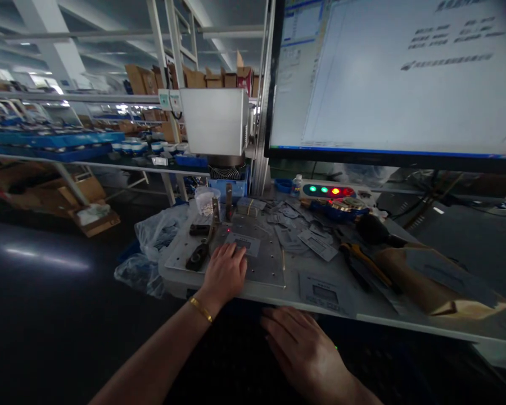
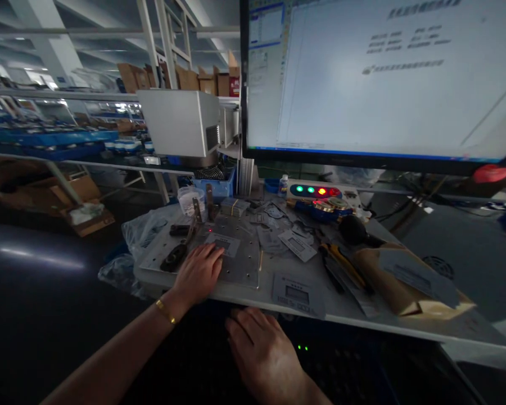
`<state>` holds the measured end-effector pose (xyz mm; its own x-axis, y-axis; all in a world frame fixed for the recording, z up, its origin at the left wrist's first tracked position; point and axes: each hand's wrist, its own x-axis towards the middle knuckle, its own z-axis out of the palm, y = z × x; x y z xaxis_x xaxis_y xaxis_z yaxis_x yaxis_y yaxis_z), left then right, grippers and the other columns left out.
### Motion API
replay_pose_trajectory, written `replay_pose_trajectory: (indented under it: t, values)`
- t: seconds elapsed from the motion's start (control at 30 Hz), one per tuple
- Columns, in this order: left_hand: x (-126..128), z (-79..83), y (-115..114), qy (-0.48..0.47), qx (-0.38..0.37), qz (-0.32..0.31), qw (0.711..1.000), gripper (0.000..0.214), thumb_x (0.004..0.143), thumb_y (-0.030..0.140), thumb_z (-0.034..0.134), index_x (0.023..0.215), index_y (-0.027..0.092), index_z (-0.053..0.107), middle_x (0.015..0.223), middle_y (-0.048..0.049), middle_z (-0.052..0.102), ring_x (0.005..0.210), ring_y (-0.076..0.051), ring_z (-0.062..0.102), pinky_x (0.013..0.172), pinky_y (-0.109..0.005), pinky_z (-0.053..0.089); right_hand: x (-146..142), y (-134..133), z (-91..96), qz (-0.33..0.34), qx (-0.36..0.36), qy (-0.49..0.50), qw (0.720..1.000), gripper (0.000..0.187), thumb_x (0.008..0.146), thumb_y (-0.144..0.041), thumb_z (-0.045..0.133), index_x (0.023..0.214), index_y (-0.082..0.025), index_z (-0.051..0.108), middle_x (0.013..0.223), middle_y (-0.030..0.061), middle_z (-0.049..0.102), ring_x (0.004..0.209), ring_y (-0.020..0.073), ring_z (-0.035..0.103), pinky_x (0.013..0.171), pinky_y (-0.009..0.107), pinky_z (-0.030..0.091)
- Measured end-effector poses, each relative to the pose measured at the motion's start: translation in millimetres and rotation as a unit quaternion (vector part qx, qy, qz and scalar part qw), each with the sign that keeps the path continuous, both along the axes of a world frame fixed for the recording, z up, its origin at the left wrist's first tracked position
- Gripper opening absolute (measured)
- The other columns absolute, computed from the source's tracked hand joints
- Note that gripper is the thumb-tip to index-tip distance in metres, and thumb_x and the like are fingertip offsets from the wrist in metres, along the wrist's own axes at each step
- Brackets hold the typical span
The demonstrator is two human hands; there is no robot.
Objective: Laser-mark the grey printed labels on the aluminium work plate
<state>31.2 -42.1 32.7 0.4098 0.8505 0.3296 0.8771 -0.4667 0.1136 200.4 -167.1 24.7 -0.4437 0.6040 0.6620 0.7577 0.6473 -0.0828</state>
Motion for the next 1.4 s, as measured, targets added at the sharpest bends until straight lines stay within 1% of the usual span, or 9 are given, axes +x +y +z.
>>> replay_pose_trajectory:
  t: [0.13, 0.23, 0.47, 0.8, 0.93, 1.03, 1.13, 1.2, 1.4]
  values:
    - [-4, 2.4, 26, 0.024, -0.016, 0.037, 0.999, 0.041, 0.095, 0.027, 0.035, 0.129, 0.015, 0.054, 0.135, -0.0135, 0.055, 0.127, -0.026, 0.048, 0.111, -0.043, 0.034, 0, -2, -10.2, 0.022, -0.040, 0.013, 0.999, 0.026, 0.095, -0.014, 0.039, 0.104, -0.018, 0.062, 0.097, 0.0054, 0.072, 0.085, 0.0210, 0.067, 0.070, 0.032, 0.058]
    - [-5, 2.4, 35, 0.042, -0.028, 0.050, 0.997, 0.044, 0.095, 0.028, 0.034, 0.133, 0.014, 0.050, 0.141, -0.0131, 0.050, 0.131, -0.025, 0.044, 0.113, -0.041, 0.032, -3, -1, -12.2, 0.039, -0.065, 0.018, 0.997, 0.024, 0.094, -0.013, 0.040, 0.103, -0.018, 0.062, 0.094, 0.0054, 0.071, 0.083, 0.0211, 0.067, 0.068, 0.031, 0.058]
    - [-1, 3.0, 35, 0.059, -0.064, 0.081, 0.993, 0.048, 0.095, 0.031, 0.034, 0.141, 0.018, 0.040, 0.150, -0.0114, 0.039, 0.138, -0.026, 0.036, 0.114, -0.041, 0.029, -10, -5, -15.1, 0.053, -0.129, 0.027, 0.990, 0.025, 0.087, -0.008, 0.042, 0.098, -0.020, 0.062, 0.093, 0.0043, 0.071, 0.079, 0.0210, 0.065, 0.065, 0.031, 0.057]
    - [1, 2.1, 39, 0.081, -0.092, 0.080, 0.989, 0.053, 0.094, 0.031, 0.029, 0.145, 0.016, 0.032, 0.153, -0.0128, 0.033, 0.140, -0.027, 0.030, 0.115, -0.043, 0.026, -15, -8, -18.3, 0.061, -0.176, 0.018, 0.982, 0.024, 0.084, -0.006, 0.046, 0.095, -0.019, 0.063, 0.092, 0.0051, 0.070, 0.078, 0.0209, 0.064, 0.064, 0.032, 0.057]
    - [3, 2.9, 38, 0.083, -0.114, 0.080, 0.987, 0.054, 0.095, 0.033, 0.027, 0.146, 0.017, 0.028, 0.154, -0.0118, 0.029, 0.142, -0.026, 0.027, 0.116, -0.042, 0.024, -21, -9, -17.7, 0.073, -0.240, -0.018, 0.968, 0.024, 0.087, -0.011, 0.047, 0.106, -0.016, 0.063, 0.103, 0.0088, 0.069, 0.090, 0.0235, 0.063, 0.075, 0.037, 0.057]
    - [4, 3.8, 38, 0.086, -0.119, 0.078, 0.986, 0.054, 0.095, 0.034, 0.025, 0.147, 0.018, 0.026, 0.156, -0.0107, 0.026, 0.143, -0.025, 0.025, 0.116, -0.042, 0.022, -32, -3, -15.0, 0.064, -0.326, -0.066, 0.941, 0.032, 0.089, -0.016, 0.050, 0.119, -0.012, 0.058, 0.120, 0.0130, 0.063, 0.109, 0.0274, 0.058, 0.090, 0.043, 0.053]
    - [5, 4.0, 39, 0.089, -0.123, 0.076, 0.985, 0.054, 0.095, 0.033, 0.024, 0.147, 0.018, 0.026, 0.156, -0.0111, 0.025, 0.143, -0.025, 0.024, 0.116, -0.042, 0.022, -50, 10, -12.1, 0.059, -0.388, -0.086, 0.916, 0.040, 0.092, -0.025, 0.050, 0.129, -0.009, 0.051, 0.132, 0.0152, 0.055, 0.120, 0.0286, 0.050, 0.098, 0.044, 0.048]
    - [6, 4.2, 40, 0.089, -0.119, 0.076, 0.986, 0.054, 0.095, 0.033, 0.025, 0.146, 0.017, 0.027, 0.155, -0.0117, 0.027, 0.143, -0.026, 0.024, 0.116, -0.042, 0.022, -62, 19, -11.2, 0.054, -0.397, -0.085, 0.912, 0.043, 0.094, -0.032, 0.048, 0.131, -0.010, 0.050, 0.135, 0.0155, 0.052, 0.123, 0.0297, 0.048, 0.098, 0.045, 0.047]
    - [4, 4.7, 40, 0.091, -0.093, 0.075, 0.989, 0.053, 0.095, 0.033, 0.025, 0.145, 0.017, 0.031, 0.154, -0.0122, 0.030, 0.141, -0.026, 0.028, 0.115, -0.042, 0.025, -93, 34, -13.2, 0.045, -0.373, -0.101, 0.921, 0.044, 0.095, -0.045, 0.045, 0.130, -0.019, 0.051, 0.141, 0.0174, 0.045, 0.128, 0.0346, 0.042, 0.098, 0.054, 0.044]
